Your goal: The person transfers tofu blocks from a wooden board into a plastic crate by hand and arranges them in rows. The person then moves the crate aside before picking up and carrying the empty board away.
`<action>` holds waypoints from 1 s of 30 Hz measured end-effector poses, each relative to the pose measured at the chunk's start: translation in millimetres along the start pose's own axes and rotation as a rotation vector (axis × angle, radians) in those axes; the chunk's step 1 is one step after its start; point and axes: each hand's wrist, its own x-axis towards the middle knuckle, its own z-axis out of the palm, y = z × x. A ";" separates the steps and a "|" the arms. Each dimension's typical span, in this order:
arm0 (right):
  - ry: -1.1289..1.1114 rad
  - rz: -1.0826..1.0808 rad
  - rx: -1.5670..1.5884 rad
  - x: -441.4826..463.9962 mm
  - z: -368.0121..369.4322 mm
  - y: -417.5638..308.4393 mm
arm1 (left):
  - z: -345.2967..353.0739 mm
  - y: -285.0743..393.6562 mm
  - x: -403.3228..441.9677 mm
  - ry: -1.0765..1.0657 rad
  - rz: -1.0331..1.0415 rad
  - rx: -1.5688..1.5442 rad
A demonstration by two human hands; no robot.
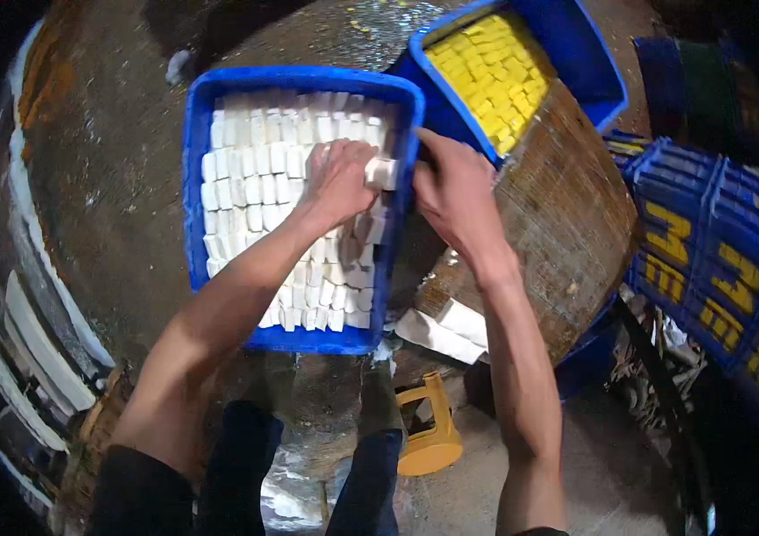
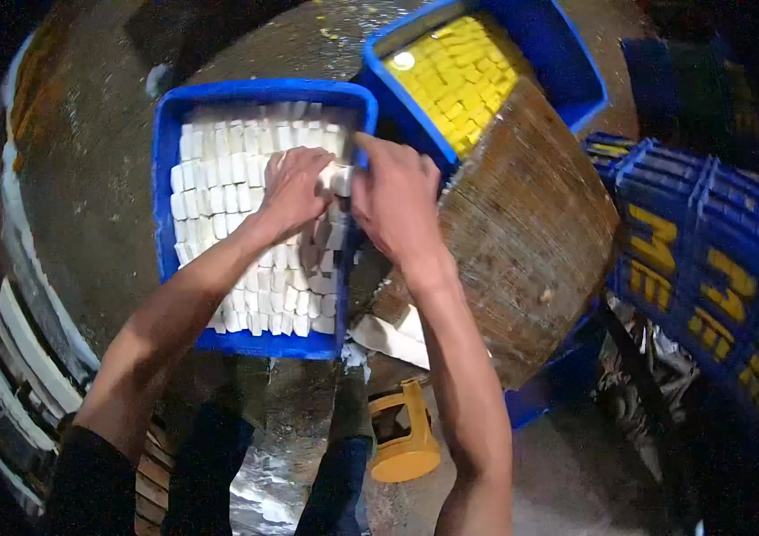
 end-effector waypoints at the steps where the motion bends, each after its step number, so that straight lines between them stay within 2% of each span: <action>1: 0.086 0.192 0.113 -35.0 -43.9 10.3 | 9.1 2.3 4.2 -0.029 0.105 0.002; 3: 0.182 0.479 0.063 -100.4 -77.6 33.8 | 21.3 5.8 8.3 -0.162 0.035 -0.003; 5: 0.280 0.749 0.078 -172.6 -96.9 61.1 | 28.7 5.0 9.9 -0.191 0.043 0.018; 6: 0.306 0.775 0.069 -208.6 -98.5 72.5 | 33.3 -1.2 11.5 -0.208 0.051 0.030; 9: 0.479 1.062 0.091 -292.3 -86.2 91.7 | 33.0 -12.9 15.4 -0.231 0.103 0.090; 11: 0.544 1.187 0.089 -329.7 -57.3 105.5 | 31.5 -9.9 15.4 -0.164 0.130 0.078; 12: 0.474 1.176 0.072 -333.1 -51.8 99.1 | 31.3 -12.5 14.4 -0.229 0.115 0.105; 13: 0.514 1.131 0.098 -335.2 -36.7 97.2 | 29.7 -11.6 12.8 -0.290 0.099 0.133; 15: 0.540 1.126 0.065 -331.9 -13.7 84.9 | 20.1 -5.9 11.3 -0.278 0.161 0.143; 17: 0.608 1.140 0.210 -332.4 -9.8 81.0 | 17.3 7.6 6.0 -0.265 0.221 0.158; 19: 0.658 1.179 0.232 -328.2 -18.2 82.1 | 17.1 23.1 -5.0 -0.009 0.173 -0.038; 21: 0.745 1.214 0.488 -326.3 -27.2 86.3 | 9.2 44.1 -19.9 0.026 0.167 -0.011; 22: 0.854 1.121 0.433 -328.5 -18.8 95.6 | 2.8 59.5 -26.7 0.053 0.121 -0.039; 23: 0.864 1.125 0.439 -338.5 -16.1 99.9 | -1.5 72.5 -31.7 0.084 0.076 -0.071; 25: 0.883 1.071 0.750 -339.4 -32.3 89.8 | -4.8 91.6 -40.5 0.112 0.104 -0.069; 27: 0.654 1.164 0.561 -331.2 -42.1 73.7 | -3.0 121.2 -52.7 0.173 0.083 -0.183; 28: 0.538 0.974 0.164 -333.7 -30.6 72.4 | -2.3 138.6 -59.1 0.159 0.063 -0.230; 30: 0.511 1.040 0.131 -323.2 -3.9 68.0 | 2.8 170.1 -75.4 0.113 0.021 -0.331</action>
